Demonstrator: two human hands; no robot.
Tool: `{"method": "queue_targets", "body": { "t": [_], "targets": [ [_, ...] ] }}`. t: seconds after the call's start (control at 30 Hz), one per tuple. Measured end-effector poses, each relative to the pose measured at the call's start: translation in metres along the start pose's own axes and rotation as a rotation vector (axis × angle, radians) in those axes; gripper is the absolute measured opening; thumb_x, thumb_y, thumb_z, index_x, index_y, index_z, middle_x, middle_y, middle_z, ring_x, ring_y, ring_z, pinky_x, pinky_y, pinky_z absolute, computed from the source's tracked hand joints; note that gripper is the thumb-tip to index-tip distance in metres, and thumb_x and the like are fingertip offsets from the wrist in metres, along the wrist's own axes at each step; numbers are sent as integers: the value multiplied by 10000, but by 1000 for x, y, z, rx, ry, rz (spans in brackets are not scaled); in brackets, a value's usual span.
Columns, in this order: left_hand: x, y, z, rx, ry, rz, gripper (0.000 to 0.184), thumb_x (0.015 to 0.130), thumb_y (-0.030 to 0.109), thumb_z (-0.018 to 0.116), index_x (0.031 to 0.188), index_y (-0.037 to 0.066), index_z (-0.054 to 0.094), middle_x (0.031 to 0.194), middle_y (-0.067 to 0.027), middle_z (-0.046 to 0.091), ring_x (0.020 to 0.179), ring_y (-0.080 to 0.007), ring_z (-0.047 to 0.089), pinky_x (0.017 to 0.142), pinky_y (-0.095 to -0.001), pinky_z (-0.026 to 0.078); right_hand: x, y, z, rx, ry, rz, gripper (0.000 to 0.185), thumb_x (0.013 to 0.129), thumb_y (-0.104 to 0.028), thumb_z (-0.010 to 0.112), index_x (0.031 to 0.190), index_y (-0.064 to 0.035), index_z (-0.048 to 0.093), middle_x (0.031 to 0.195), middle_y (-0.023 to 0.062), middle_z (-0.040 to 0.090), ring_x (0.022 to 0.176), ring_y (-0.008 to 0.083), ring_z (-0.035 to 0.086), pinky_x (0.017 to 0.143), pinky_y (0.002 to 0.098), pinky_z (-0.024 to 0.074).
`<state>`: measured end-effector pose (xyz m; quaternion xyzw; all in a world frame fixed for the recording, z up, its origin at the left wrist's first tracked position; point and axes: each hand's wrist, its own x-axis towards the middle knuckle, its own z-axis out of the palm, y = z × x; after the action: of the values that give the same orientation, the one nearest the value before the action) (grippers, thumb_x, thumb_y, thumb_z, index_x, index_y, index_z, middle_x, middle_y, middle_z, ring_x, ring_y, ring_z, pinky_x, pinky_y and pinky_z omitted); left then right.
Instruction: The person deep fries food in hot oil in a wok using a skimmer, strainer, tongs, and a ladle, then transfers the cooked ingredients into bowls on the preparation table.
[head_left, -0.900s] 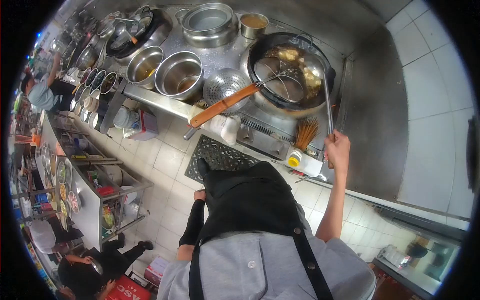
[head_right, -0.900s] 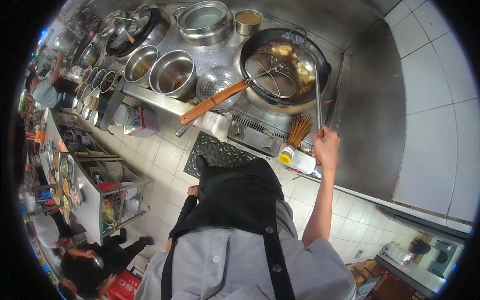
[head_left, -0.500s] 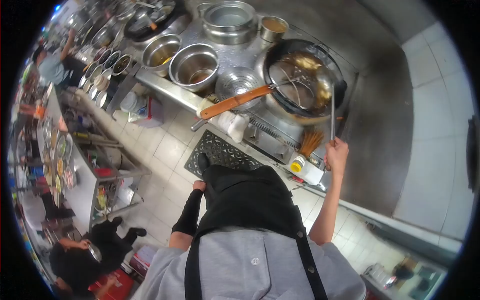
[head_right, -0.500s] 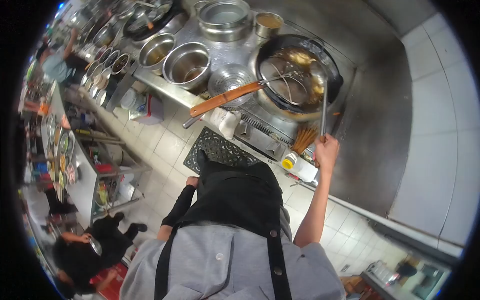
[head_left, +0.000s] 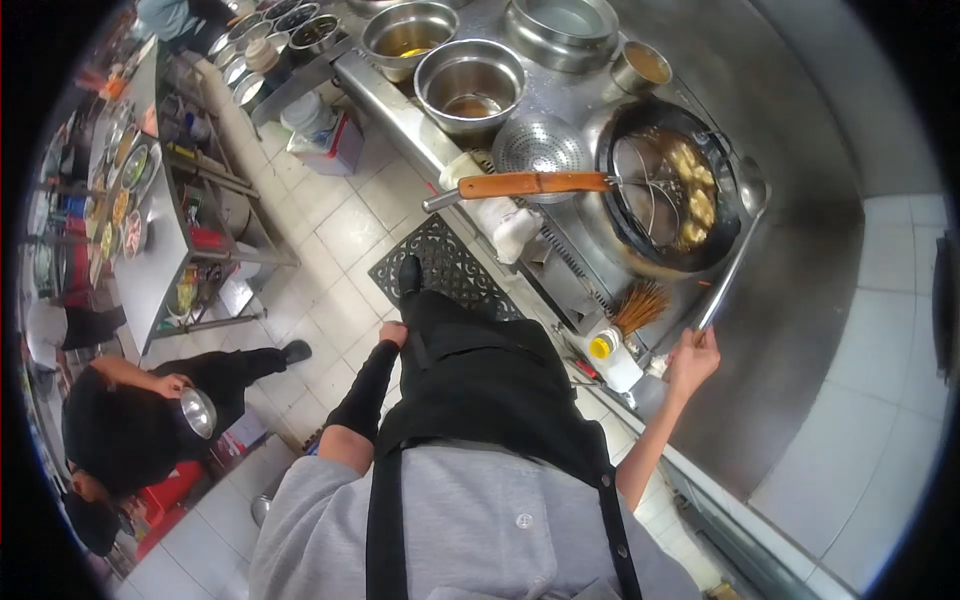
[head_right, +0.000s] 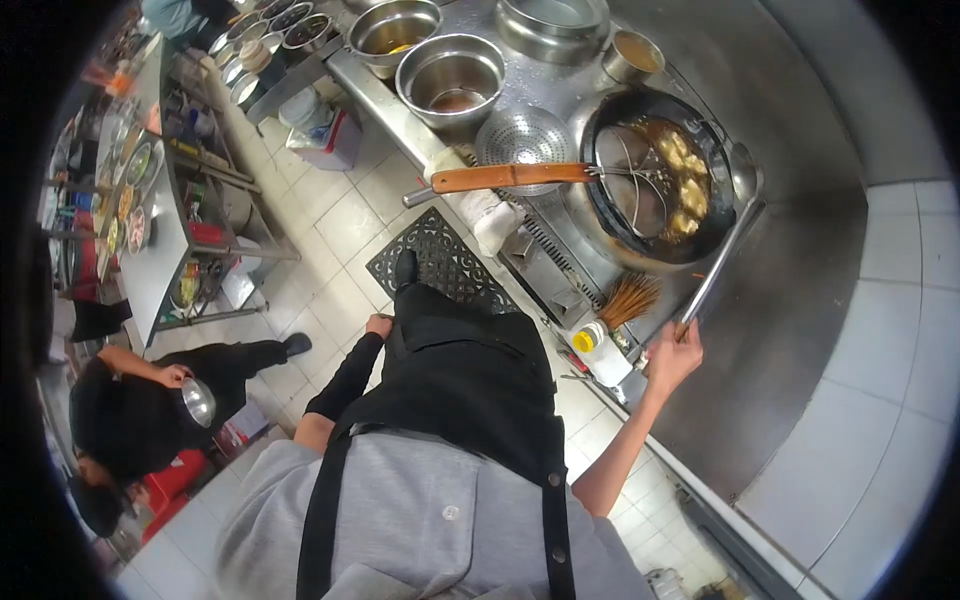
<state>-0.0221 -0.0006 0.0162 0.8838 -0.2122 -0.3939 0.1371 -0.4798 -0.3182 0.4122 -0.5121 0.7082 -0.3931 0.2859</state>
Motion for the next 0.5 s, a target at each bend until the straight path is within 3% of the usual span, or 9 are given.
{"method": "queue_targets", "body": {
  "t": [0.07, 0.13, 0.2, 0.27, 0.5],
  "targets": [
    [11, -9, 8, 3, 2, -9, 277, 841, 210, 596, 967, 81, 806, 956, -202, 755, 909, -358, 737, 835, -435, 578, -10, 4, 1, 4, 35, 61, 349, 912, -18, 631, 1254, 51, 624, 577, 15, 523, 395, 101, 458, 341, 302, 349],
    [24, -16, 18, 127, -33, 15, 326, 830, 310, 596, 877, 46, 781, 957, -241, 728, 954, -410, 701, 868, -477, 561, -18, -5, -2, -111, -43, 28, 487, 911, -12, 622, 1389, 50, 550, 585, 27, 520, 396, 101, 448, 339, 302, 344],
    [0, 21, -6, 127, -68, -38, 349, 821, 286, 600, 918, -7, 762, 1015, -265, 718, 984, -430, 695, 898, -485, 555, -25, -10, -4, 3, -122, 80, 492, 911, -15, 615, 1391, 62, 538, 597, 27, 522, 399, 96, 452, 339, 290, 345],
    [5, 28, -2, 32, -36, -148, 385, 811, 256, 608, 987, -64, 732, 1074, -303, 699, 1038, -454, 679, 938, -489, 544, -23, 2, 0, 4, -156, -17, 497, 910, -18, 614, 1394, 62, 536, 579, 20, 510, 400, 92, 452, 334, 281, 339],
    [-5, 49, -18, 5, -70, -176, 398, 804, 227, 614, 1033, -83, 716, 1101, -330, 684, 1095, -453, 662, 962, -484, 537, -41, -16, 7, -102, -51, 37, 472, 904, -18, 594, 1367, 66, 562, 636, 63, 549, 402, 105, 456, 338, 288, 349]
  ]
}}
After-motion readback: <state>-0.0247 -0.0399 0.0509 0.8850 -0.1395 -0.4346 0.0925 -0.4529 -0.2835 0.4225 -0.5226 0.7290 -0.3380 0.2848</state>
